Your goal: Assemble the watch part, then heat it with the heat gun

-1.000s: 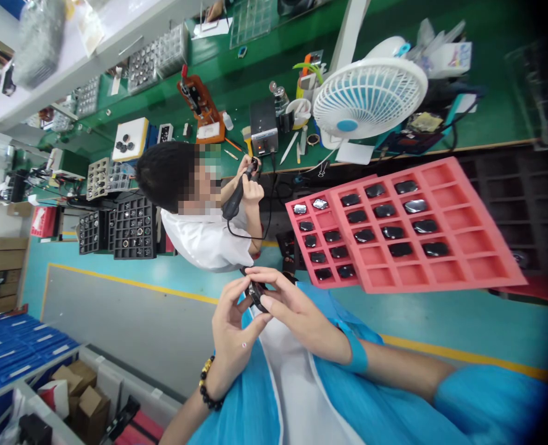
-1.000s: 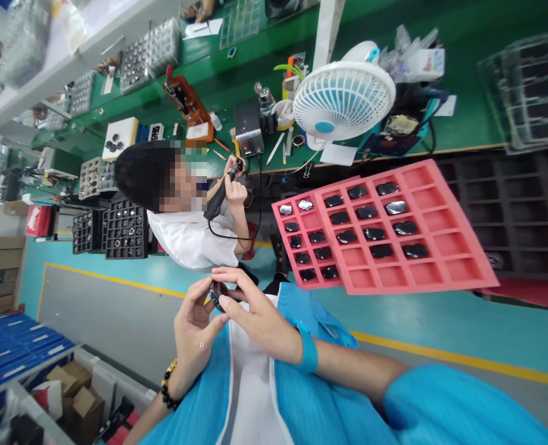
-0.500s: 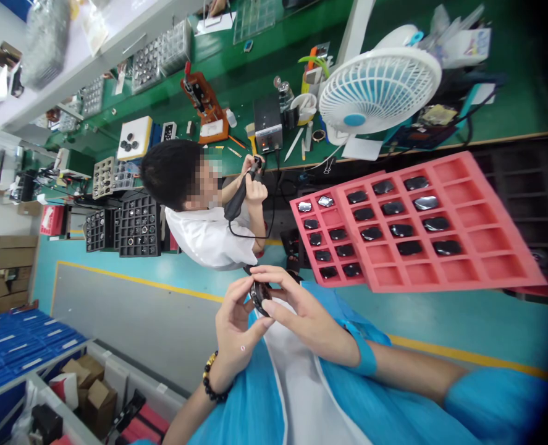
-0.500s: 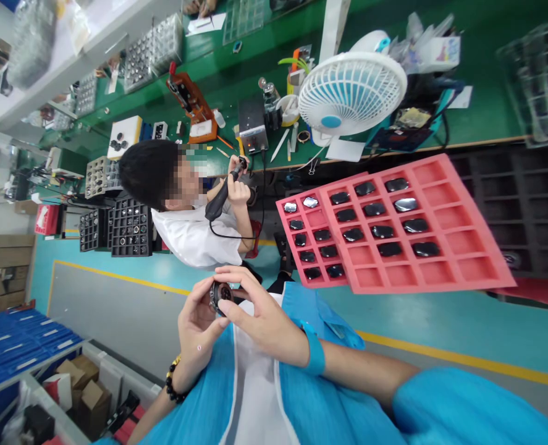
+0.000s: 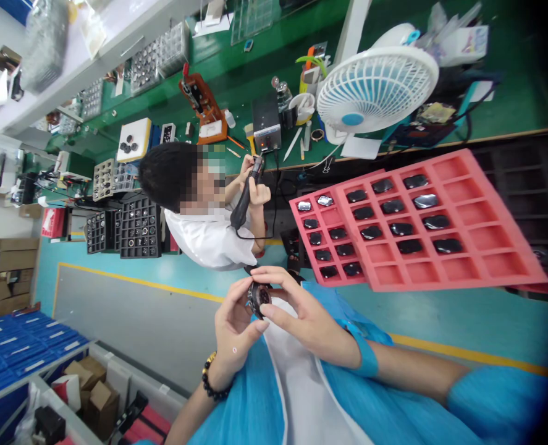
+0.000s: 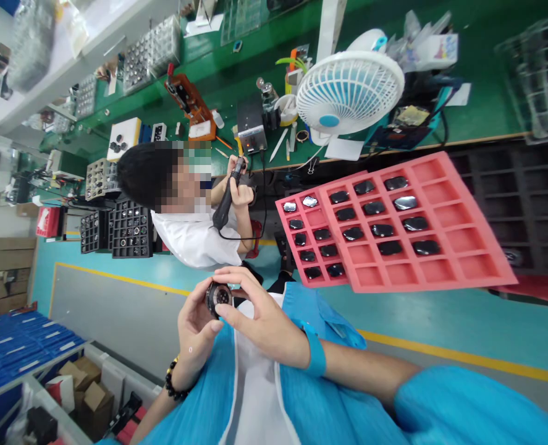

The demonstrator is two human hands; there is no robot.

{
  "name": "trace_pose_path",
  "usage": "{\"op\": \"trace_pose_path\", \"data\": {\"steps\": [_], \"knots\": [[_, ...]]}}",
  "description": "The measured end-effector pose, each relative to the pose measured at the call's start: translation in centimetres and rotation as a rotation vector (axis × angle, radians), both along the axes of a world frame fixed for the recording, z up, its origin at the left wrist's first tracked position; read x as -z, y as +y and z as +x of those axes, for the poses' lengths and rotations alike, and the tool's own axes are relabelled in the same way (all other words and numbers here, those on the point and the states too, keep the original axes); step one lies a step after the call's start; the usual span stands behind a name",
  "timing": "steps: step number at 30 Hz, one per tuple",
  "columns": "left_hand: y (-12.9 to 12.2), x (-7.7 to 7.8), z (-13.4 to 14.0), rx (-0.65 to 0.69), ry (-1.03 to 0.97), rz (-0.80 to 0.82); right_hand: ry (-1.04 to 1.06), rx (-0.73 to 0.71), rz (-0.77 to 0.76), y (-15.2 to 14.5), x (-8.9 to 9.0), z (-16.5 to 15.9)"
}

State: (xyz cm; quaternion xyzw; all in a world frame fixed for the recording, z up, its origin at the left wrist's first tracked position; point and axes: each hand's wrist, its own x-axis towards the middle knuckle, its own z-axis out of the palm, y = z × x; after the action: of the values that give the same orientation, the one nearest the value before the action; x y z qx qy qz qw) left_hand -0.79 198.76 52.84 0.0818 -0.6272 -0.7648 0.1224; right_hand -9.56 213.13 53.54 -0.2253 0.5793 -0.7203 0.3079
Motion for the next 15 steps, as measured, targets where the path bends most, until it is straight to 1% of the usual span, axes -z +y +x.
{"op": "trace_pose_path", "data": {"steps": [7, 11, 15], "knots": [[-0.43, 0.46, 0.42, 0.068, -0.100, 0.194, 0.038, 0.020, 0.011, -0.01, 0.07, 0.11], [-0.50, 0.58, 0.65, 0.070, -0.127, 0.211, 0.062, 0.033, -0.009, -0.03, 0.06, 0.11], [-0.46, 0.40, 0.48, 0.103, -0.107, 0.256, 0.084, 0.041, -0.007, 0.00, 0.12, 0.06]]}}
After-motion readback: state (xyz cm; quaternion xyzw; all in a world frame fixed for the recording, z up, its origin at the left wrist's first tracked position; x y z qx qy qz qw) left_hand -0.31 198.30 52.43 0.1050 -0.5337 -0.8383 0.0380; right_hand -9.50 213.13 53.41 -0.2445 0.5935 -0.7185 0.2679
